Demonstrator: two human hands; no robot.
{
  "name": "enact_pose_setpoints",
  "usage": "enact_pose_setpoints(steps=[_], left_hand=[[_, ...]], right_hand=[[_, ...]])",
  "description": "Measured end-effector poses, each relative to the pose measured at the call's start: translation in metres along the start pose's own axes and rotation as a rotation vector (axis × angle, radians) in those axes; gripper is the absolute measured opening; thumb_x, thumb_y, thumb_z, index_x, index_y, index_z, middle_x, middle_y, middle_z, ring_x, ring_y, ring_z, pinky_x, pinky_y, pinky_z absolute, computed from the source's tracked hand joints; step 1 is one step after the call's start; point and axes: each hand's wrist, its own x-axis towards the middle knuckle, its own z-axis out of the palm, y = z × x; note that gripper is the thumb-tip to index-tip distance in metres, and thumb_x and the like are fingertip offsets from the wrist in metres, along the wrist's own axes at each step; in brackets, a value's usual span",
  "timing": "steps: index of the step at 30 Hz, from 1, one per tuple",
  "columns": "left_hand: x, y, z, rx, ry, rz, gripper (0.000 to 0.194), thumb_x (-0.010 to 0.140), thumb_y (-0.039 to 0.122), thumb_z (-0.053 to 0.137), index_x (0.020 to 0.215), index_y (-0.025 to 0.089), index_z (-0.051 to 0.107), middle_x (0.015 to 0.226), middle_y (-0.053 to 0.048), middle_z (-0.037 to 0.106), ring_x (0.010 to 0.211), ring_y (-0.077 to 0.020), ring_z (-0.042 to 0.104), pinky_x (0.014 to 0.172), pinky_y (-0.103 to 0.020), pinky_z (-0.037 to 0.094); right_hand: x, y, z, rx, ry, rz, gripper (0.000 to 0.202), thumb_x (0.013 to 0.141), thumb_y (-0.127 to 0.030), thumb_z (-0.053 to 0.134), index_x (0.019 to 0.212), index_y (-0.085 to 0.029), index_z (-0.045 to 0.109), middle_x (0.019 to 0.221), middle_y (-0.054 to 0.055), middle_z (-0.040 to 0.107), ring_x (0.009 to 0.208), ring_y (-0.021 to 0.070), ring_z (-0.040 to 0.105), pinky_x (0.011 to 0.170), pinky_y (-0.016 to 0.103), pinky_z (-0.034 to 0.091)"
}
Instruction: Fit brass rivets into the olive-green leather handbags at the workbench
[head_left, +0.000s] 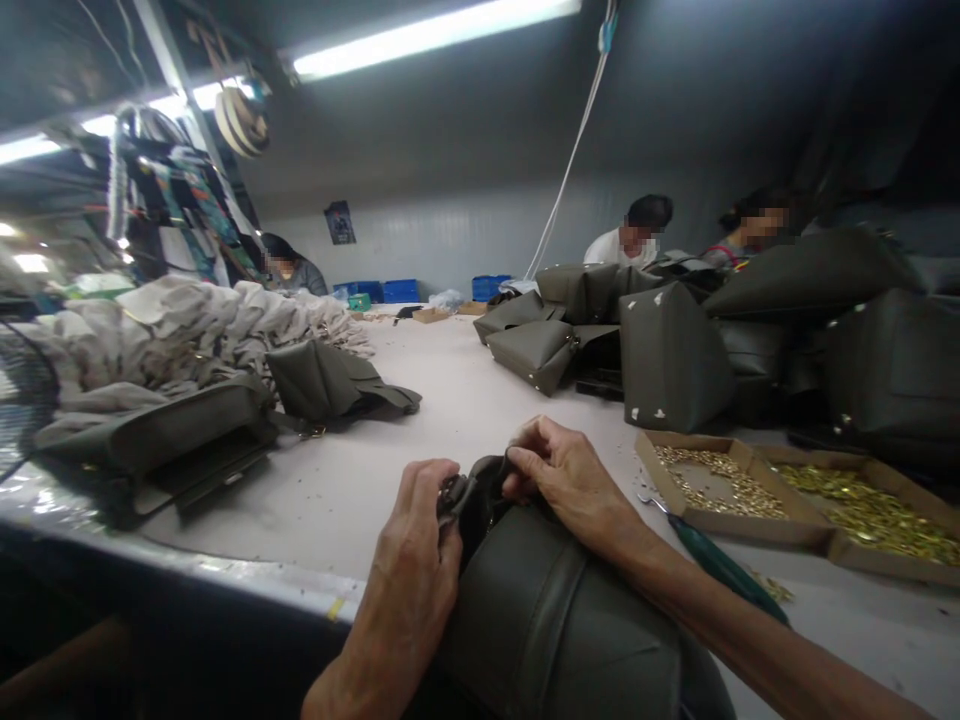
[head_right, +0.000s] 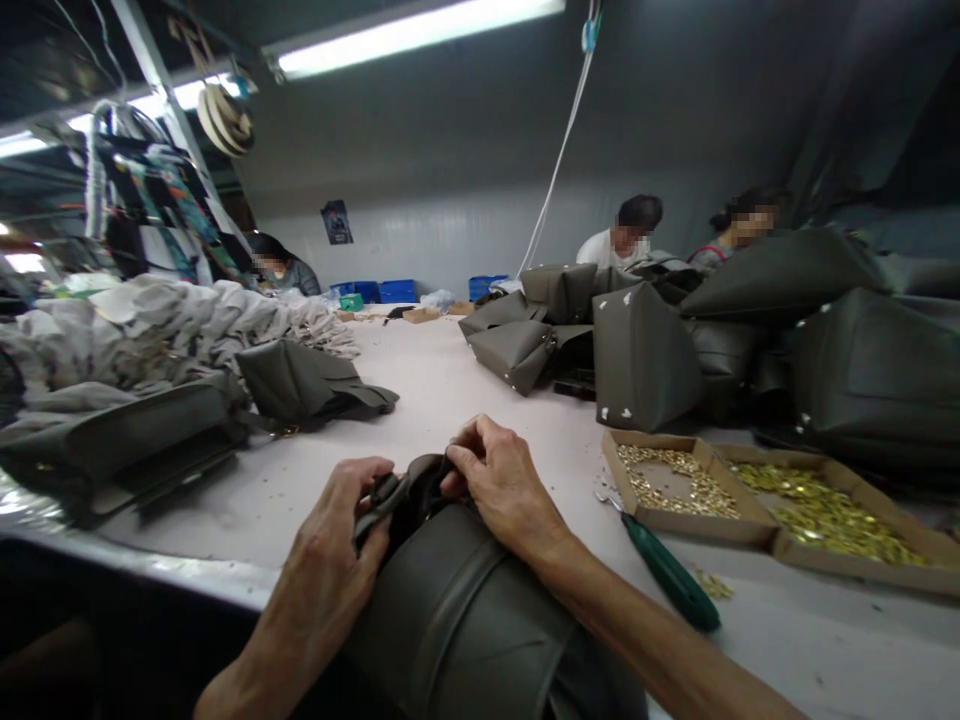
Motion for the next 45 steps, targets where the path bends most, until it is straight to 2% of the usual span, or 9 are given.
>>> enact_pose_setpoints(steps=[5, 8, 11, 20, 27, 31, 35, 39, 45], left_hand=[[-0.004, -0.011, -0.006, 0.152, 0.076, 0.142, 0.034, 0.084, 0.001, 0.044, 0.113, 0.018, 0.049, 0.109, -0.006, 0.053, 0.098, -0.0134, 0.055, 0.086, -0.021, 0.048], [-0.004, -0.02, -0.011, 0.213, 0.071, 0.227, 0.036, 0.086, 0.002, 0.044, 0.118, 0.019, 0.05, 0.111, -0.005, 0.054, 0.103, -0.0124, 0.055, 0.09, -0.019, 0.045], [-0.001, -0.027, -0.012, 0.197, 0.056, 0.249, 0.034, 0.089, 0.007, 0.044, 0.121, 0.018, 0.051, 0.112, -0.006, 0.056, 0.103, -0.0121, 0.055, 0.09, -0.018, 0.045], [0.018, -0.026, -0.003, 0.017, 0.08, -0.018, 0.025, 0.092, 0.025, 0.046, 0.108, 0.016, 0.063, 0.099, -0.005, 0.06, 0.091, -0.0138, 0.058, 0.082, -0.021, 0.045], [0.025, -0.023, -0.005, -0.136, 0.054, -0.149, 0.026, 0.091, 0.029, 0.047, 0.102, 0.018, 0.067, 0.095, -0.002, 0.064, 0.088, -0.0135, 0.059, 0.079, -0.021, 0.044], [0.023, -0.02, -0.007, -0.173, 0.047, -0.241, 0.025, 0.09, 0.029, 0.048, 0.098, 0.018, 0.069, 0.095, -0.002, 0.066, 0.091, -0.0139, 0.06, 0.083, -0.022, 0.043], [0.018, -0.019, -0.01, -0.26, 0.043, -0.343, 0.026, 0.088, 0.033, 0.051, 0.097, 0.018, 0.07, 0.098, -0.002, 0.069, 0.092, -0.0154, 0.062, 0.084, -0.024, 0.044], [0.013, -0.019, -0.013, -0.354, 0.057, -0.41, 0.028, 0.087, 0.036, 0.052, 0.097, 0.018, 0.07, 0.099, -0.003, 0.07, 0.092, -0.0169, 0.063, 0.086, -0.026, 0.044], [0.005, -0.016, -0.011, -0.466, 0.099, -0.432, 0.026, 0.087, 0.034, 0.053, 0.097, 0.017, 0.07, 0.097, -0.003, 0.07, 0.092, -0.0162, 0.063, 0.085, -0.025, 0.045]], right_hand=[[-0.001, -0.002, 0.005, -0.134, 0.034, -0.06, 0.004, 0.083, -0.016, 0.054, 0.079, -0.017, 0.052, 0.06, 0.001, 0.064, 0.057, 0.0154, 0.065, 0.06, 0.027, 0.051], [-0.002, -0.009, 0.011, -0.186, 0.05, -0.076, 0.008, 0.082, -0.012, 0.056, 0.077, -0.017, 0.053, 0.058, 0.0, 0.064, 0.056, 0.0145, 0.064, 0.063, 0.027, 0.049], [0.0, -0.011, 0.014, -0.139, 0.03, -0.074, 0.008, 0.081, -0.01, 0.057, 0.077, -0.017, 0.054, 0.059, 0.0, 0.064, 0.058, 0.0146, 0.064, 0.063, 0.026, 0.048], [0.007, 0.017, 0.011, 0.012, -0.047, -0.118, 0.002, 0.079, -0.015, 0.057, 0.078, -0.016, 0.056, 0.065, 0.0, 0.064, 0.062, 0.014, 0.064, 0.065, 0.026, 0.047], [-0.023, 0.001, 0.023, 0.061, -0.346, -0.106, 0.004, 0.074, -0.011, 0.06, 0.074, -0.015, 0.062, 0.069, -0.001, 0.061, 0.062, 0.0099, 0.055, 0.059, 0.021, 0.043], [-0.032, 0.001, 0.034, 0.107, -0.263, -0.1, 0.005, 0.078, -0.012, 0.058, 0.078, -0.016, 0.06, 0.07, -0.003, 0.058, 0.061, 0.009, 0.052, 0.06, 0.021, 0.042], [-0.03, 0.007, 0.041, 0.054, -0.14, -0.193, 0.005, 0.077, -0.012, 0.06, 0.077, -0.018, 0.06, 0.079, -0.002, 0.057, 0.071, 0.0105, 0.052, 0.068, 0.023, 0.04], [-0.025, 0.01, 0.046, 0.027, -0.117, -0.189, 0.006, 0.079, -0.014, 0.06, 0.075, -0.018, 0.06, 0.07, -0.003, 0.053, 0.067, 0.0109, 0.047, 0.065, 0.023, 0.038], [-0.023, 0.015, 0.059, 0.036, -0.069, -0.177, 0.004, 0.078, -0.014, 0.059, 0.076, -0.018, 0.06, 0.071, -0.003, 0.053, 0.064, 0.0116, 0.049, 0.062, 0.023, 0.04]])
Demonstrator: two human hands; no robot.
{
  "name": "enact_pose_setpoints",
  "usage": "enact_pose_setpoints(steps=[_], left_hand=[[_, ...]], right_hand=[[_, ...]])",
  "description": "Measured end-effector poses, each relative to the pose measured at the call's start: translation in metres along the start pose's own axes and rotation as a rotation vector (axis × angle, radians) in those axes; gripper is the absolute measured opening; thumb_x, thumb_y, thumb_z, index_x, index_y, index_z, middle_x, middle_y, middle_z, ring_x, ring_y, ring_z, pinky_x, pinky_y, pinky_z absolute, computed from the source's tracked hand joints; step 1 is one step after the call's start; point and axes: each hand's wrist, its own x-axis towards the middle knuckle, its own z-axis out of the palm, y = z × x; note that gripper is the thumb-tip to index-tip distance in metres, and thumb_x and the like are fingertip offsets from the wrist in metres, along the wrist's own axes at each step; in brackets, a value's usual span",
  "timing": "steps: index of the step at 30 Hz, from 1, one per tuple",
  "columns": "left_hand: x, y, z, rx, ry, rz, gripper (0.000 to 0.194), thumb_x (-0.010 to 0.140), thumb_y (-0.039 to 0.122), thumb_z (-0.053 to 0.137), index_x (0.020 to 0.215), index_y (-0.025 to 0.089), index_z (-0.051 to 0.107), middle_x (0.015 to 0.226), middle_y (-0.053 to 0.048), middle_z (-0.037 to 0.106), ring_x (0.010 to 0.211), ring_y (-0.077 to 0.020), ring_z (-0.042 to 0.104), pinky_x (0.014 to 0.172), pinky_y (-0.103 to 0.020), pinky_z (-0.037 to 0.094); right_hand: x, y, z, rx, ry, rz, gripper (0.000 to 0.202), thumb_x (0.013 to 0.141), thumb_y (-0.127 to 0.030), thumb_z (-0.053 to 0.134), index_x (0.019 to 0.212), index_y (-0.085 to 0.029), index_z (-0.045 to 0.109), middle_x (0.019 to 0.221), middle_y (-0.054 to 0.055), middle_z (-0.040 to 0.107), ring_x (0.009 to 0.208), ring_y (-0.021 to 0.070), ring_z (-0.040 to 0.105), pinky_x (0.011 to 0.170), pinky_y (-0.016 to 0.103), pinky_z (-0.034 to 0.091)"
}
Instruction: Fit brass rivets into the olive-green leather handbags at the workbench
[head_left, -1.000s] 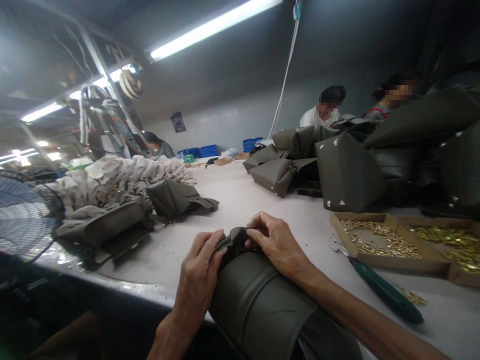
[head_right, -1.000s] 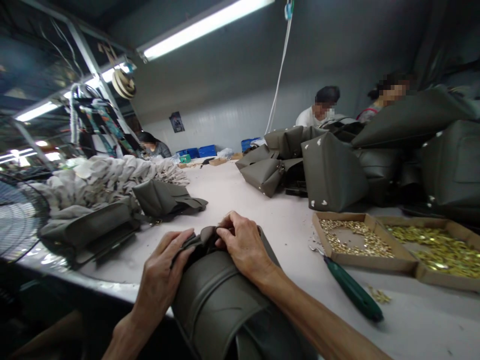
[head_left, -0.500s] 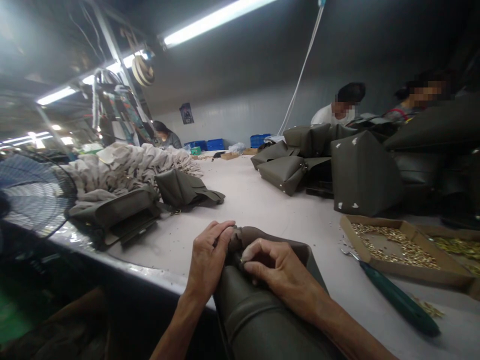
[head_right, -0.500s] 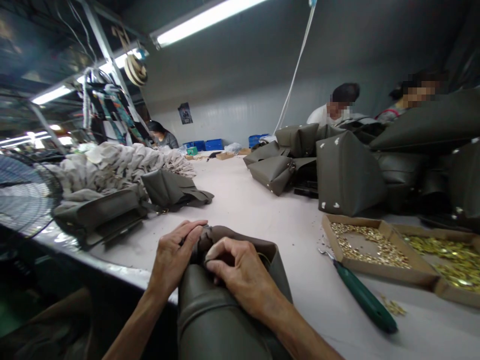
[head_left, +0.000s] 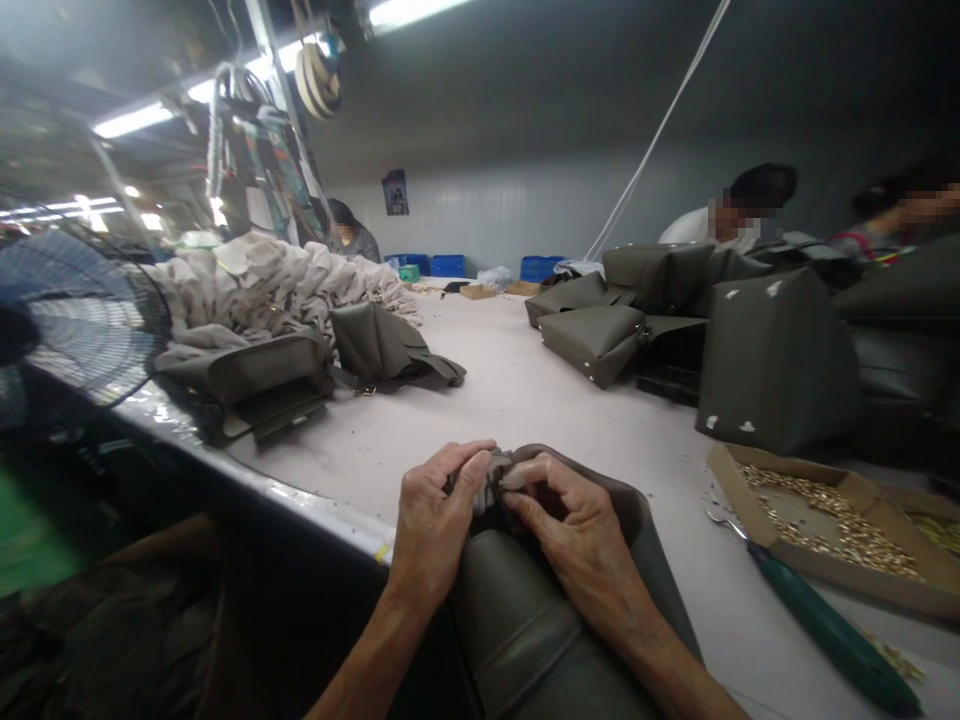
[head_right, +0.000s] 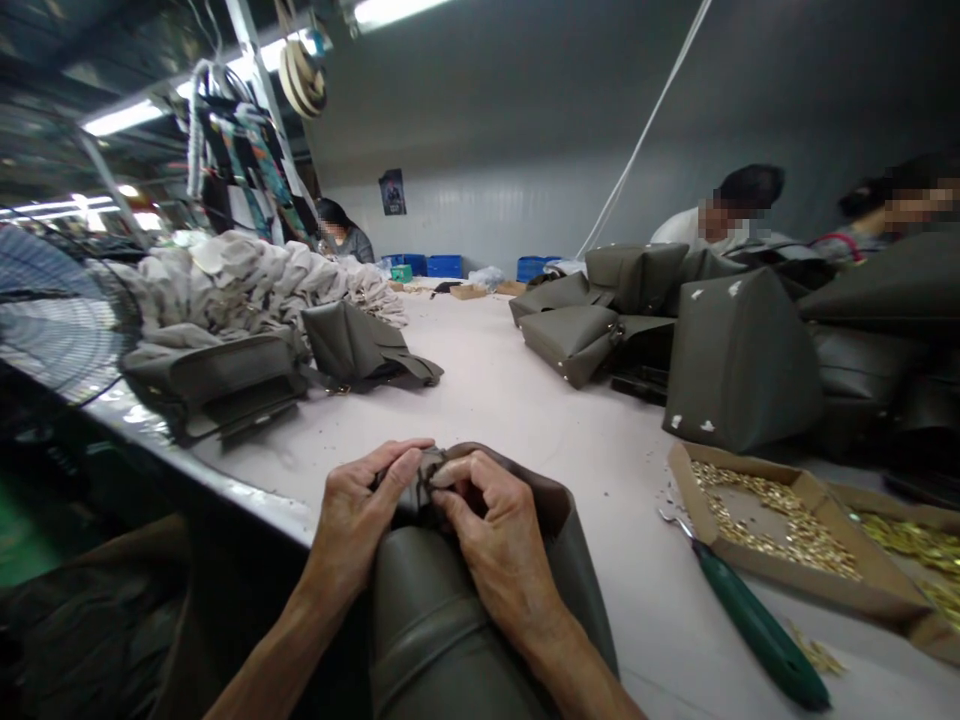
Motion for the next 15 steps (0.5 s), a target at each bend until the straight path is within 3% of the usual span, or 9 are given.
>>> enact_pose_setpoints(steps=[6, 15], left_hand=[[-0.0011, -0.0032, -0.0004, -0.041, 0.008, 0.011, 0.024, 0.088, 0.032, 0.053, 0.097, 0.017, 0.07, 0.095, -0.001, 0.07, 0.09, -0.0132, 0.062, 0.083, -0.021, 0.044], [-0.0003, -0.0022, -0.0011, -0.052, -0.001, 0.033, 0.024, 0.088, 0.03, 0.051, 0.094, 0.016, 0.07, 0.095, -0.004, 0.069, 0.092, -0.0167, 0.061, 0.083, -0.025, 0.045]], right_hand=[[0.0003, 0.003, 0.0025, 0.078, 0.043, 0.033, 0.006, 0.079, -0.022, 0.063, 0.076, -0.018, 0.06, 0.076, -0.002, 0.057, 0.06, 0.01, 0.052, 0.057, 0.022, 0.043], [0.002, 0.005, 0.0028, 0.114, 0.037, 0.064, 0.011, 0.078, -0.028, 0.065, 0.076, -0.017, 0.061, 0.079, 0.0, 0.058, 0.059, 0.0098, 0.052, 0.057, 0.022, 0.044]])
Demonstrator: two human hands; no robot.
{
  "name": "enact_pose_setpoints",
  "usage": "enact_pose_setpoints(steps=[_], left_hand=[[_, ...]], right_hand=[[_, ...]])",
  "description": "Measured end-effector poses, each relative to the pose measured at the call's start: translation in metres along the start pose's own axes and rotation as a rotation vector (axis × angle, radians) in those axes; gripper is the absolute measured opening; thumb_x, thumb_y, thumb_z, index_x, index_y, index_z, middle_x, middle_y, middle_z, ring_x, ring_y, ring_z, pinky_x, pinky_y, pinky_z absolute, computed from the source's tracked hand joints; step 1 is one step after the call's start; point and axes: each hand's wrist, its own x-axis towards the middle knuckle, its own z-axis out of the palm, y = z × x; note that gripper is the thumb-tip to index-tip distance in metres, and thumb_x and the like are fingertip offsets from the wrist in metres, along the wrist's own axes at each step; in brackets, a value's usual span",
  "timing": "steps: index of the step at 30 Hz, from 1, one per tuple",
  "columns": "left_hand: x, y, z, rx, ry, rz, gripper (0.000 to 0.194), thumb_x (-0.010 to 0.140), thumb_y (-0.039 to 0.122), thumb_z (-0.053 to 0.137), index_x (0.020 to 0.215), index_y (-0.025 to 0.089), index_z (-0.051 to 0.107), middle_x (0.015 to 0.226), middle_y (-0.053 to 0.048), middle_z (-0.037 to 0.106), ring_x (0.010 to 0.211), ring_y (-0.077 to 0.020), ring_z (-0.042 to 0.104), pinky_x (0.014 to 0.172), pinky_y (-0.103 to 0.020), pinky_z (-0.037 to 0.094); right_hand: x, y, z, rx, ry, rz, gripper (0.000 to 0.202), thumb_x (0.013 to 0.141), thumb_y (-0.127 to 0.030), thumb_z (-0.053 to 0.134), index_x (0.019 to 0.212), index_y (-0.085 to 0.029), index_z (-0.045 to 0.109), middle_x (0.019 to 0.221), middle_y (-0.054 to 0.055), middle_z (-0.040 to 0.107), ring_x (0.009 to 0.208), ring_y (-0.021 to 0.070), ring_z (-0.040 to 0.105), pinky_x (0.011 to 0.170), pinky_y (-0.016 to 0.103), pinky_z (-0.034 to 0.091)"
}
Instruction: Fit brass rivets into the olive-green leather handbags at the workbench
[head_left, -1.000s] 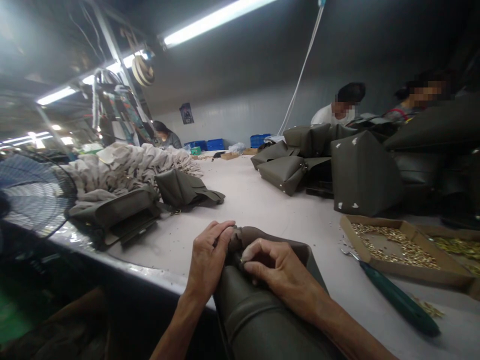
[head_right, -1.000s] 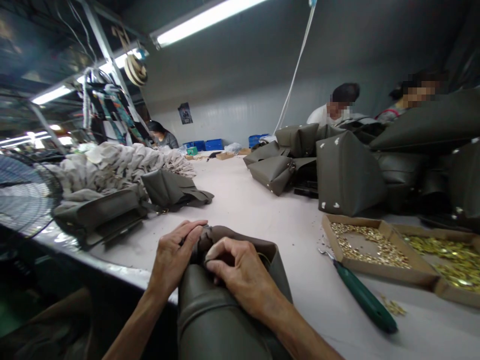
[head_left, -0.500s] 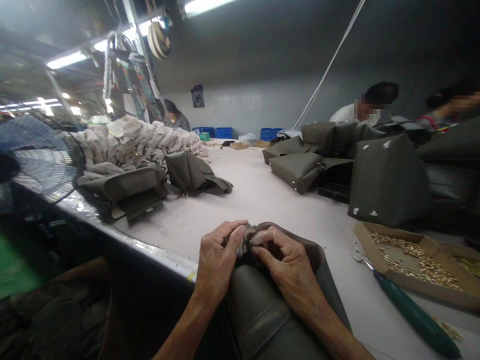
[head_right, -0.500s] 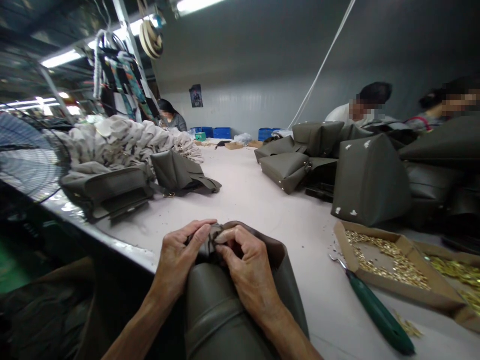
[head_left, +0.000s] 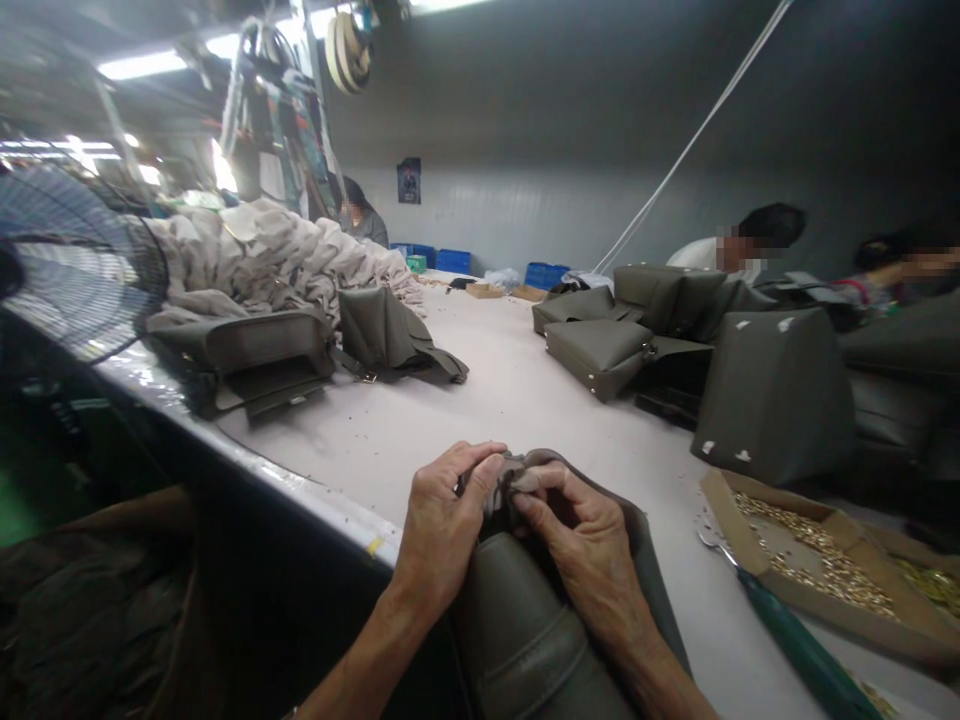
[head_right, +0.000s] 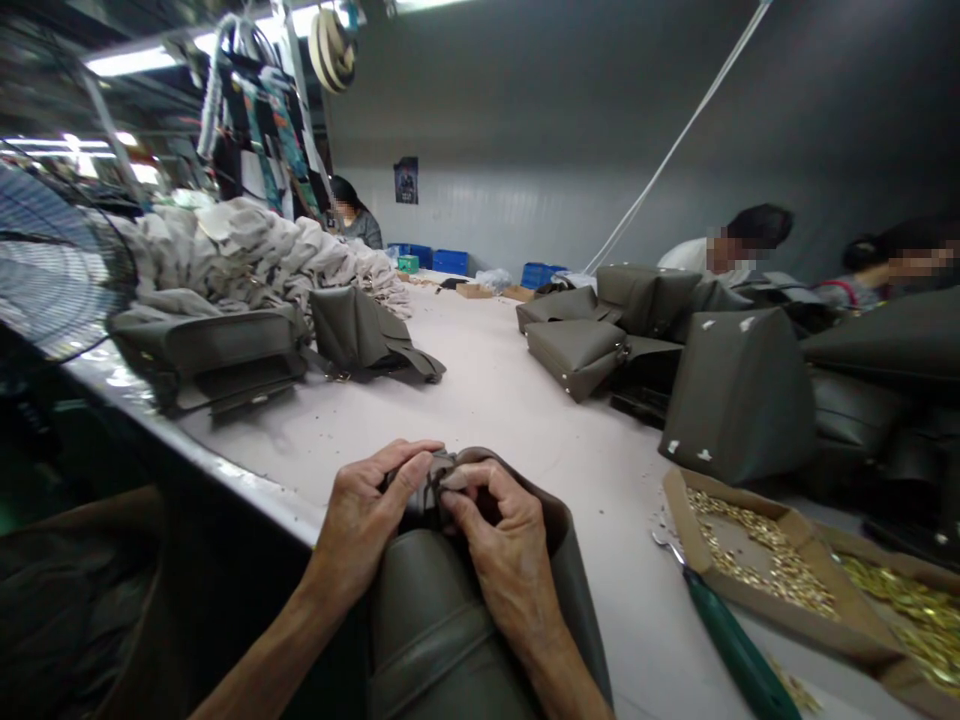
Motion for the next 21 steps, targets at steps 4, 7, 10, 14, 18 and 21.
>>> enact_pose_setpoints(steps=[4, 7, 10, 14, 18, 21], left_hand=[[-0.001, -0.0004, 0.0, -0.01, -0.011, 0.002, 0.024, 0.089, 0.031, 0.051, 0.096, 0.017, 0.069, 0.094, -0.003, 0.067, 0.091, -0.0155, 0.061, 0.082, -0.024, 0.044], [-0.0013, -0.001, 0.0004, -0.006, -0.014, 0.008, 0.023, 0.089, 0.03, 0.051, 0.096, 0.017, 0.069, 0.093, -0.003, 0.066, 0.09, -0.0148, 0.061, 0.081, -0.023, 0.044], [-0.0019, -0.0019, 0.0012, 0.003, -0.019, 0.01, 0.022, 0.089, 0.031, 0.052, 0.096, 0.019, 0.068, 0.094, -0.001, 0.066, 0.091, -0.0134, 0.06, 0.08, -0.021, 0.044], [-0.0037, -0.0035, 0.0025, 0.03, -0.014, 0.014, 0.022, 0.089, 0.033, 0.053, 0.099, 0.02, 0.068, 0.095, 0.0, 0.066, 0.092, -0.0122, 0.059, 0.082, -0.019, 0.044], [-0.0051, -0.0046, 0.0029, 0.049, -0.011, 0.013, 0.023, 0.088, 0.034, 0.054, 0.1, 0.02, 0.069, 0.097, -0.001, 0.066, 0.094, -0.0135, 0.059, 0.082, -0.02, 0.045], [-0.0059, -0.005, 0.0032, 0.056, -0.003, 0.018, 0.024, 0.086, 0.036, 0.056, 0.099, 0.021, 0.069, 0.096, -0.001, 0.065, 0.094, -0.0152, 0.06, 0.079, -0.021, 0.047]], right_hand=[[-0.0002, -0.0036, 0.0017, -0.035, 0.004, 0.025, 0.012, 0.078, -0.028, 0.064, 0.076, -0.017, 0.06, 0.07, -0.001, 0.057, 0.057, 0.0106, 0.051, 0.055, 0.022, 0.042], [-0.0006, -0.0034, 0.003, -0.065, 0.034, 0.067, 0.015, 0.078, -0.032, 0.065, 0.077, -0.017, 0.06, 0.066, -0.001, 0.056, 0.056, 0.0119, 0.05, 0.055, 0.023, 0.042], [-0.0014, -0.0013, 0.0042, -0.102, 0.069, 0.087, 0.017, 0.077, -0.032, 0.065, 0.078, -0.017, 0.058, 0.065, -0.001, 0.054, 0.056, 0.0122, 0.049, 0.055, 0.024, 0.041], [-0.0012, -0.0008, 0.0046, -0.103, 0.067, 0.07, 0.015, 0.077, -0.028, 0.063, 0.073, -0.018, 0.053, 0.071, -0.001, 0.054, 0.062, 0.0124, 0.049, 0.059, 0.024, 0.04], [-0.0002, -0.0015, 0.0034, -0.067, 0.066, 0.076, 0.014, 0.076, -0.025, 0.062, 0.071, -0.018, 0.051, 0.071, -0.001, 0.053, 0.066, 0.0125, 0.047, 0.062, 0.024, 0.04], [0.0, 0.0002, 0.0034, -0.046, 0.066, 0.126, 0.017, 0.074, -0.028, 0.063, 0.071, -0.018, 0.05, 0.067, -0.002, 0.051, 0.061, 0.0115, 0.045, 0.058, 0.023, 0.038]])
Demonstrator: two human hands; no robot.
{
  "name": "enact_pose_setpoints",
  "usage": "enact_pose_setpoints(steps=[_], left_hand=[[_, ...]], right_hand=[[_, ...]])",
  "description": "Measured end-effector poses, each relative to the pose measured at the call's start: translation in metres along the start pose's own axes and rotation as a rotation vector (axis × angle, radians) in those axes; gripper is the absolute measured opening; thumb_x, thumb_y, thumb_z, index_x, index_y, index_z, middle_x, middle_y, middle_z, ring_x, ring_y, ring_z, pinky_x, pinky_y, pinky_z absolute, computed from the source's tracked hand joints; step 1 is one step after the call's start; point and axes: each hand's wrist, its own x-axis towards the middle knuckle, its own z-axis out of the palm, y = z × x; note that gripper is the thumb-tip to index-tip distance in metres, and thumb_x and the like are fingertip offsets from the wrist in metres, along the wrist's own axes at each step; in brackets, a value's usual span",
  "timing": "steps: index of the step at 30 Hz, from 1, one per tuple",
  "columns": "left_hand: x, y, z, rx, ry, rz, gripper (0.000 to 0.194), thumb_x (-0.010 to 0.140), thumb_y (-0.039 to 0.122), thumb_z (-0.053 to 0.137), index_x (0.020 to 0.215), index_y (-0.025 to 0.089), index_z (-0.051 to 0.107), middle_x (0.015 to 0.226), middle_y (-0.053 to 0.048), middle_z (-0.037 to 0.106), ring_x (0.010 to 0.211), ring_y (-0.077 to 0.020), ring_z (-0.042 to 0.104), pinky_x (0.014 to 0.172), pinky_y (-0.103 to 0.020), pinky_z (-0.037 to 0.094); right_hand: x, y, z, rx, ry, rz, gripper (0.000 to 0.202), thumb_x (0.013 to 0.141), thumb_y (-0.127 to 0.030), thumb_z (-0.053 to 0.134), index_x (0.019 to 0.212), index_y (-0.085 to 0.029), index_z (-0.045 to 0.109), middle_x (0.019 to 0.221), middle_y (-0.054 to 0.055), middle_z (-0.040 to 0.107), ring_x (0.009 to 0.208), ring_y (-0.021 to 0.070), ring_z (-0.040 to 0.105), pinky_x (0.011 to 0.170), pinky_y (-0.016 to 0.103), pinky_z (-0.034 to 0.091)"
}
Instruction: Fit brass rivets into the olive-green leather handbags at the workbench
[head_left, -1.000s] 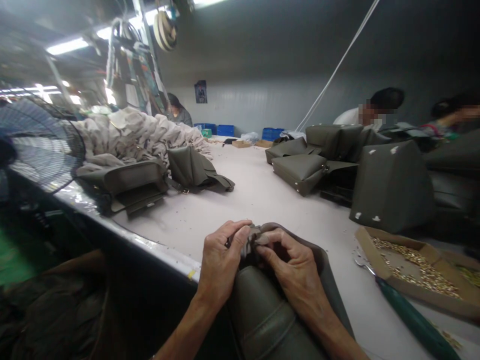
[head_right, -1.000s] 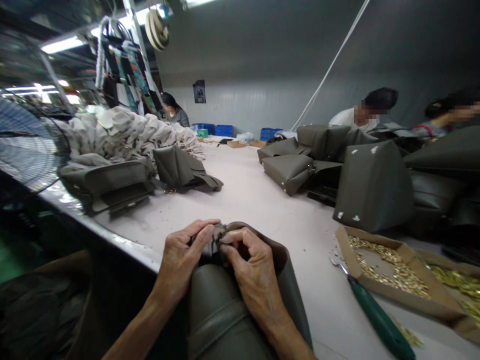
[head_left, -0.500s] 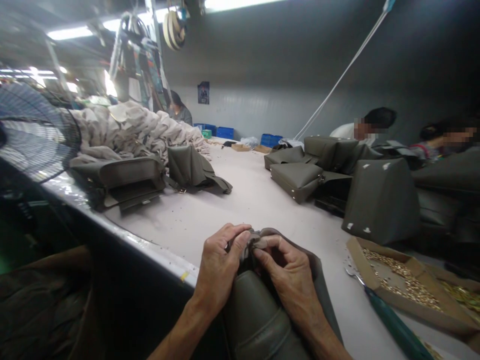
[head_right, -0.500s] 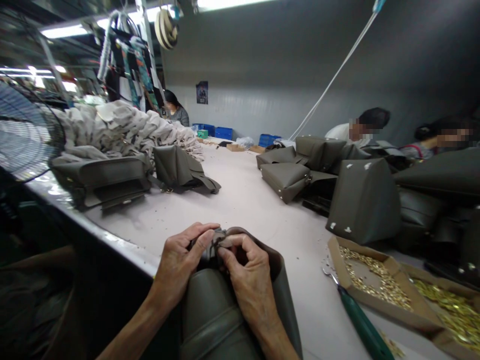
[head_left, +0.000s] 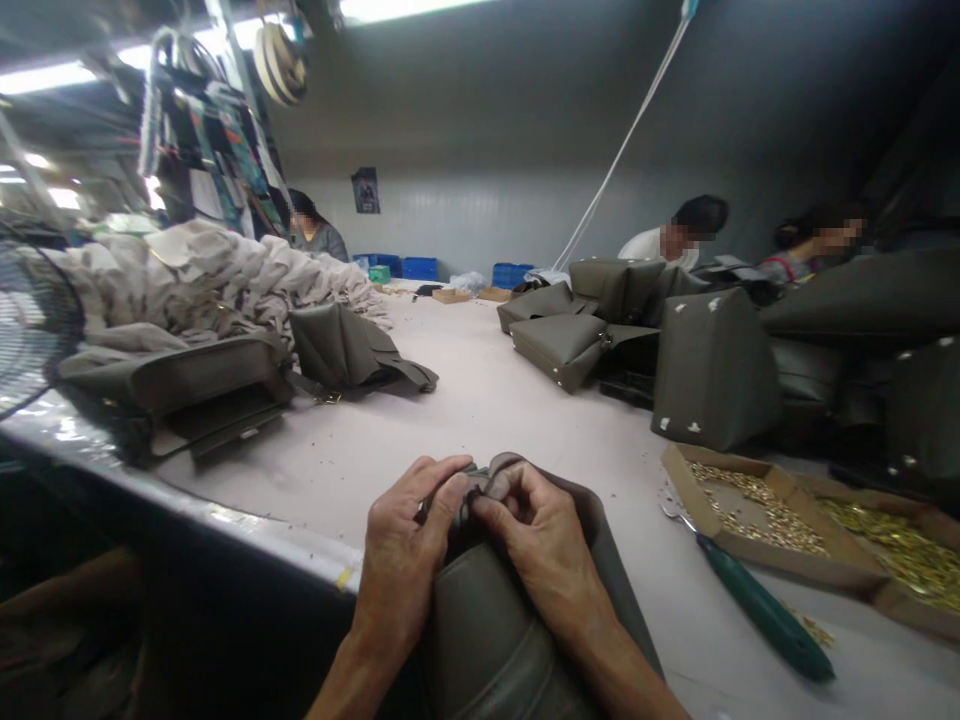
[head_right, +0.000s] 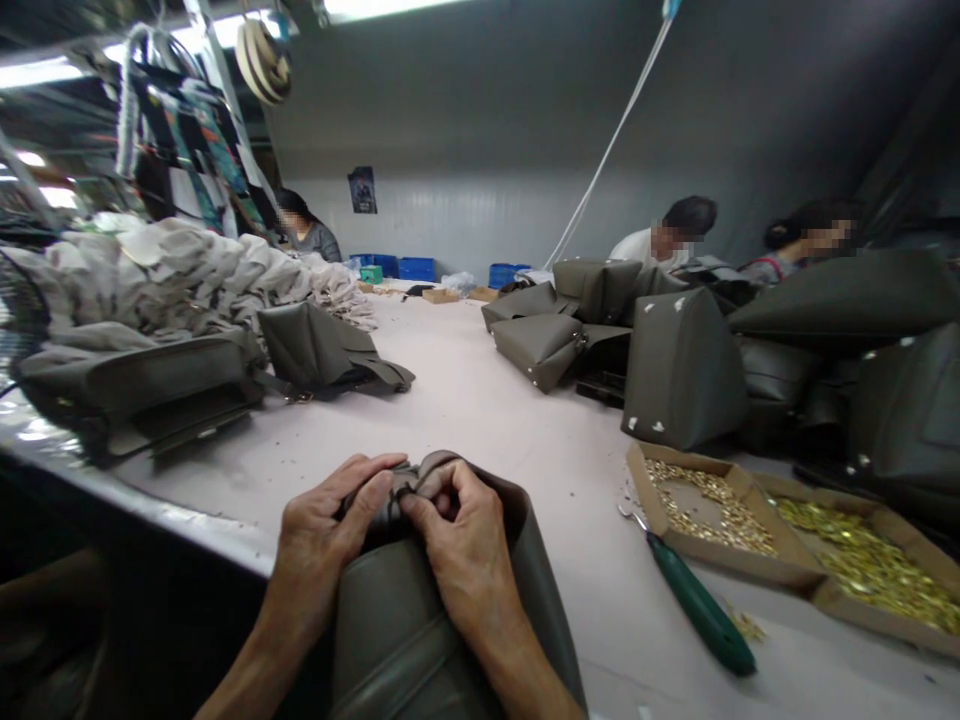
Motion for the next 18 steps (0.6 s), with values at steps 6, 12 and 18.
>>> enact_pose_setpoints(steps=[6, 12, 18], left_hand=[[-0.001, -0.004, 0.002, 0.031, -0.015, 0.033, 0.023, 0.086, 0.037, 0.056, 0.098, 0.023, 0.069, 0.097, 0.0, 0.065, 0.093, -0.0148, 0.06, 0.077, -0.021, 0.046], [-0.002, -0.006, 0.001, 0.063, -0.069, 0.026, 0.024, 0.085, 0.04, 0.056, 0.098, 0.023, 0.068, 0.1, 0.001, 0.065, 0.094, -0.0145, 0.059, 0.08, -0.021, 0.044], [0.001, 0.002, -0.005, 0.091, -0.077, -0.079, 0.04, 0.083, 0.049, 0.054, 0.109, 0.019, 0.061, 0.1, -0.003, 0.067, 0.094, -0.0191, 0.059, 0.081, -0.027, 0.044]], right_hand=[[0.005, 0.002, 0.003, -0.015, 0.067, 0.07, 0.023, 0.07, -0.031, 0.067, 0.066, -0.019, 0.047, 0.055, -0.006, 0.043, 0.051, 0.009, 0.038, 0.048, 0.021, 0.03], [0.002, -0.003, -0.006, 0.146, -0.062, 0.086, 0.025, 0.07, -0.028, 0.068, 0.067, -0.018, 0.046, 0.054, -0.008, 0.041, 0.049, 0.0066, 0.035, 0.047, 0.019, 0.028], [-0.002, -0.004, -0.011, 0.226, -0.135, 0.06, 0.014, 0.077, -0.023, 0.061, 0.075, -0.016, 0.05, 0.052, -0.009, 0.044, 0.044, 0.005, 0.036, 0.045, 0.018, 0.026]])
